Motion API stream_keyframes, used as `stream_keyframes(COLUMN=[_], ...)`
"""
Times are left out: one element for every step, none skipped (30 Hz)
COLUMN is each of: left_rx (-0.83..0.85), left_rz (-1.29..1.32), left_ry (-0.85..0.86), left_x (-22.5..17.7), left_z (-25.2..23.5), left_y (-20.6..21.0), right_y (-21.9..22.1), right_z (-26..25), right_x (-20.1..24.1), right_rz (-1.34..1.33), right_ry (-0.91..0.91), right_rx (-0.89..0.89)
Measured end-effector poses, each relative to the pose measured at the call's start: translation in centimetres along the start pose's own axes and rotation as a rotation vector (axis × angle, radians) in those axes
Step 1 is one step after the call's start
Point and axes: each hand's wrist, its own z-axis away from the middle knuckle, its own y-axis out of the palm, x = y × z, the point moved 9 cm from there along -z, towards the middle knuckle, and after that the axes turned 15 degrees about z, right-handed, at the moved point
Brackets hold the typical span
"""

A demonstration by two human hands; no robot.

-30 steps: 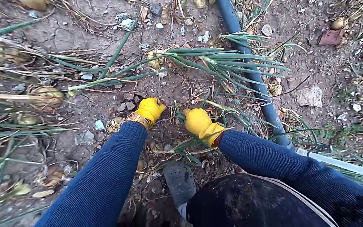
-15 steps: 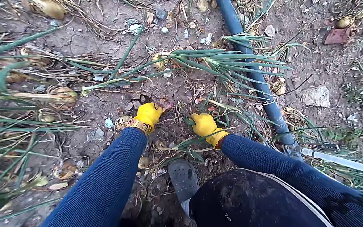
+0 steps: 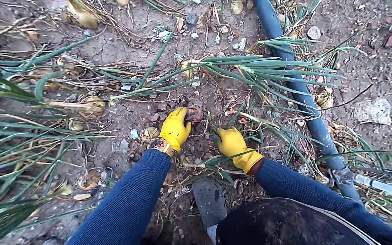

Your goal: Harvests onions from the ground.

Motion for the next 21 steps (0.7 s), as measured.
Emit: stream_keyframes(left_rx=[0.038,0.071,0.090,0.094,0.082,0.071,0.067,0.077,0.095,0.111,0.120,0.121,0.116,0.092,0.038,-0.032,-0.092,-0.144,-0.179,-0.188,-0.182], left_rz=[-0.035,-0.071,-0.099,-0.116,-0.133,-0.155,-0.180,-0.203,-0.217,-0.225,-0.228,-0.217,-0.176,-0.083,0.077,0.322,0.635,0.976,1.212,1.346,1.418], left_ry=[0.020,0.016,-0.011,-0.048,-0.076,-0.093,-0.098,-0.104,-0.111,-0.119,-0.124,-0.132,-0.136,-0.139,-0.150,-0.184,-0.252,-0.310,-0.358,-0.382,-0.380], left_x=[-1.1,-1.9,-2.4,-2.5,-2.5,-2.5,-2.5,-2.5,-2.5,-2.5,-2.4,-2.2,-1.8,-1.0,0.4,2.2,4.3,5.9,6.9,7.5,7.6], left_z=[-1.0,-2.1,-3.3,-4.0,-4.6,-5.0,-5.3,-5.5,-5.5,-5.3,-4.9,-4.3,-3.5,-2.5,-1.3,0.2,1.8,3.7,5.8,7.5,8.8], left_y=[1.6,3.0,4.2,5.0,5.5,5.7,5.9,5.9,5.8,5.6,5.3,4.9,4.2,3.1,1.6,0.0,-1.1,-1.6,-1.8,-2.1,-2.5], right_y=[-0.2,-0.1,0.2,0.7,1.1,1.4,1.8,2.1,2.4,2.5,2.6,2.8,2.8,2.7,2.6,2.6,2.5,2.6,2.7,2.7,2.6], right_z=[0.0,0.0,-0.2,0.0,0.4,0.8,1.2,1.5,1.7,1.8,1.9,2.0,2.0,2.2,2.4,2.6,2.8,3.1,3.6,3.6,3.4], right_x=[0.0,-0.6,-1.7,-2.9,-3.7,-3.7,-3.3,-2.8,-2.4,-2.2,-2.1,-2.3,-2.6,-2.8,-3.0,-3.1,-3.2,-3.1,-2.8,-2.5,-2.3], right_rz=[-0.041,-0.099,-0.176,-0.256,-0.286,-0.241,-0.180,-0.132,-0.096,-0.068,-0.049,-0.033,-0.026,-0.023,-0.025,-0.025,-0.024,-0.027,-0.030,-0.028,-0.023], right_ry=[0.023,0.071,0.138,0.205,0.235,0.207,0.155,0.111,0.081,0.058,0.038,0.021,0.003,-0.016,-0.037,-0.058,-0.078,-0.094,-0.104,-0.107,-0.107], right_rx=[0.017,0.042,0.082,0.113,0.093,0.022,-0.042,-0.080,-0.095,-0.105,-0.115,-0.132,-0.159,-0.181,-0.199,-0.213,-0.219,-0.216,-0.202,-0.185,-0.179])
